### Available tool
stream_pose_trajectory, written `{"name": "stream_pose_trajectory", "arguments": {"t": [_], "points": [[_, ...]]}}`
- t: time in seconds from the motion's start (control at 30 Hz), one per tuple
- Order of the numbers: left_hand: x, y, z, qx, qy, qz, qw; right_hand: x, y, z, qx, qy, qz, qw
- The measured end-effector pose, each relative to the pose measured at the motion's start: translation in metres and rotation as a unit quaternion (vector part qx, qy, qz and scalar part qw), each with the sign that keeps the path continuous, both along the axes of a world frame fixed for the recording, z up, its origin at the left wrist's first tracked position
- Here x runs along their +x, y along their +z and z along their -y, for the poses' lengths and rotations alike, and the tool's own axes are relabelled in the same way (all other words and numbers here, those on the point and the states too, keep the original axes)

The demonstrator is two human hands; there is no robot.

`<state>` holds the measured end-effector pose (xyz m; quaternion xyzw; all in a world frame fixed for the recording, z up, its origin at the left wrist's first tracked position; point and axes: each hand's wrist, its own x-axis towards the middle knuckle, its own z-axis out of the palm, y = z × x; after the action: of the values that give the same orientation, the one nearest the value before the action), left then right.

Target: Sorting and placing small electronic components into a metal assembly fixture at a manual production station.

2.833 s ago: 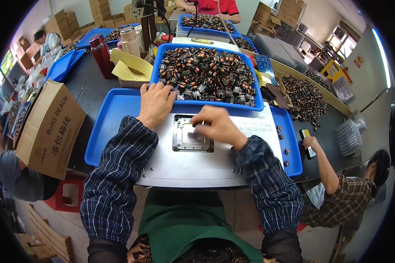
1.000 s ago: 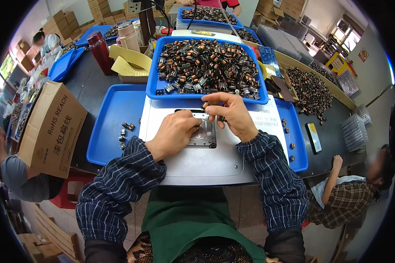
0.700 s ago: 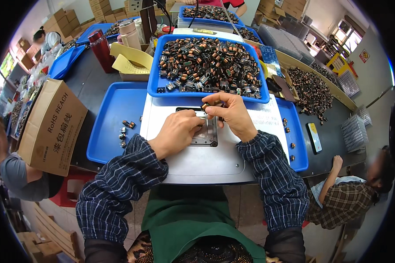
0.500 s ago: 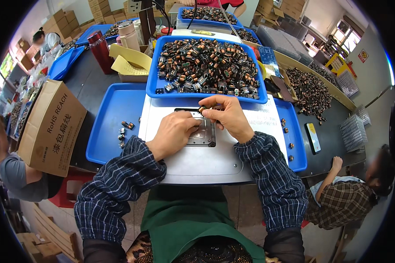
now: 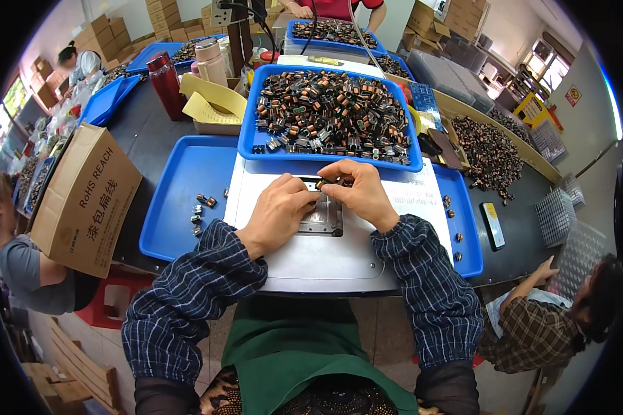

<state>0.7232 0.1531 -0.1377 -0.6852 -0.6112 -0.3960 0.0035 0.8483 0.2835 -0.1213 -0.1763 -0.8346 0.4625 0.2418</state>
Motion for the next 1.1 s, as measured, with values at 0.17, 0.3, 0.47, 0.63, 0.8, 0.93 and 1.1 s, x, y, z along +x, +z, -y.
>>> {"name": "stream_pose_trajectory", "arguments": {"t": [0.17, 0.3, 0.47, 0.63, 0.8, 0.93, 1.1], "points": [[0.0, 0.001, -0.005, -0.001, -0.013, -0.016, 1.0, -0.001, 0.001, -0.003, -0.015, 0.0, -0.008, 1.0], [0.0, -0.001, -0.005, -0.044, -0.022, 0.016, 0.999, 0.0, 0.001, -0.003, 0.001, -0.006, 0.005, 1.0], [-0.001, 0.0, -0.007, -0.014, -0.039, -0.033, 0.999, 0.002, 0.001, -0.004, -0.003, -0.009, -0.007, 1.0], [-0.001, 0.004, 0.0, 0.003, -0.019, 0.015, 1.0, 0.001, -0.003, 0.001, 0.11, -0.006, -0.007, 0.994], [-0.032, 0.01, 0.029, 0.093, 0.134, 0.102, 0.981, 0.002, -0.002, 0.01, 0.094, 0.049, 0.013, 0.994], [-0.073, -0.021, 0.068, 0.062, 0.283, 0.177, 0.941, 0.0, -0.003, 0.015, 0.177, 0.087, -0.011, 0.98], [-0.084, -0.026, 0.055, 0.051, 0.286, 0.081, 0.954, -0.003, -0.005, 0.016, 0.176, 0.083, 0.014, 0.981]]}}
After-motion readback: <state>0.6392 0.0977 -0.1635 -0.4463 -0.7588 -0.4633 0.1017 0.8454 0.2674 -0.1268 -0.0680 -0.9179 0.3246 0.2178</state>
